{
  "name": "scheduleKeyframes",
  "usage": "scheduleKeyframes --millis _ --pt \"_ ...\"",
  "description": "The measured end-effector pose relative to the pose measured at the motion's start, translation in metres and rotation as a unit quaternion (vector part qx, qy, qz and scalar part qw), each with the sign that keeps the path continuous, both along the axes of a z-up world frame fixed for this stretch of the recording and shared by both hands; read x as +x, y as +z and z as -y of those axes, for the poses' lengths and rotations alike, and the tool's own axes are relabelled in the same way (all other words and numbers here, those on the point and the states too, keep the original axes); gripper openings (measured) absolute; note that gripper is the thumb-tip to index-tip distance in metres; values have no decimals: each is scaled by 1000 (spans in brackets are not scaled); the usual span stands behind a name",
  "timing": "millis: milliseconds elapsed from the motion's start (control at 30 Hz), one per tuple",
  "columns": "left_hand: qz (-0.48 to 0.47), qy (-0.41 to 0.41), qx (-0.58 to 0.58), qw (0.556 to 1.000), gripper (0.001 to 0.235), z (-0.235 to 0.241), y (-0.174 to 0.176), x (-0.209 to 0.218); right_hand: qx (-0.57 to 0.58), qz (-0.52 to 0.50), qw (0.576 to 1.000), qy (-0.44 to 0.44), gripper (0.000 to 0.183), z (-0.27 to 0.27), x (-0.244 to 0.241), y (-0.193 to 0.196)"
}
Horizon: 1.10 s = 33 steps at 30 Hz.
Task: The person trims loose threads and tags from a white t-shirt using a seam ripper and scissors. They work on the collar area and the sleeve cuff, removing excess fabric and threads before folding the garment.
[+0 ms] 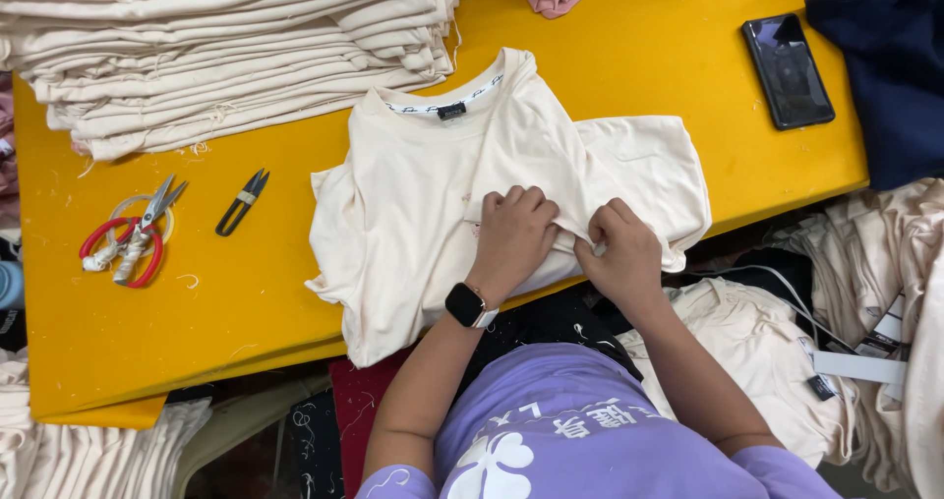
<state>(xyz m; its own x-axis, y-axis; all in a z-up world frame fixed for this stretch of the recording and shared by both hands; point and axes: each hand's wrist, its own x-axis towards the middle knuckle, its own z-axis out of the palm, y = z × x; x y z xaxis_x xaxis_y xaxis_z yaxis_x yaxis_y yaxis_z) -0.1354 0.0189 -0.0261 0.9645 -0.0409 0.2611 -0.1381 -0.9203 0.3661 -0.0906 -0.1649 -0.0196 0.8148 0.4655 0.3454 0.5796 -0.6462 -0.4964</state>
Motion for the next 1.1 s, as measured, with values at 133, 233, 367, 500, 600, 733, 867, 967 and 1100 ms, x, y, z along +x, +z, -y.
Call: scheduleKeyframes --millis 133,233,367,500,600,733,867,967,1100 --pt "62 108 9 992 30 -30 10 -16 24 -29 999 -5 31 23 8 -1" --pt "112 177 -232 950 33 -42 21 -35 101 -146 978 -109 22 55 35 -31" --pt "79 107 -650 749 20 -14 12 -48 476 -436 763 -8 18 47 39 -18" --pt "29 9 -888 459 23 -29 -53 -34 611 -631 478 34 57 42 48 -34" --pt "65 -11 -934 352 36 -26 2 -44 682 -625 377 54 46 5 22 13" --pt "107 -37 -940 323 46 -31 -8 -48 704 -587 373 142 47 10 24 -24" --pt "106 -70 -939 319 53 -29 -4 -54 708 -581 364 171 51 7 24 -23" --pt "111 -88 -938 317 57 -27 -3 -56 707 -581 360 181 54 7 26 -25" --pt "116 -93 -933 327 58 -26 -4 -57 707 -578 365 182 54 5 25 -23"
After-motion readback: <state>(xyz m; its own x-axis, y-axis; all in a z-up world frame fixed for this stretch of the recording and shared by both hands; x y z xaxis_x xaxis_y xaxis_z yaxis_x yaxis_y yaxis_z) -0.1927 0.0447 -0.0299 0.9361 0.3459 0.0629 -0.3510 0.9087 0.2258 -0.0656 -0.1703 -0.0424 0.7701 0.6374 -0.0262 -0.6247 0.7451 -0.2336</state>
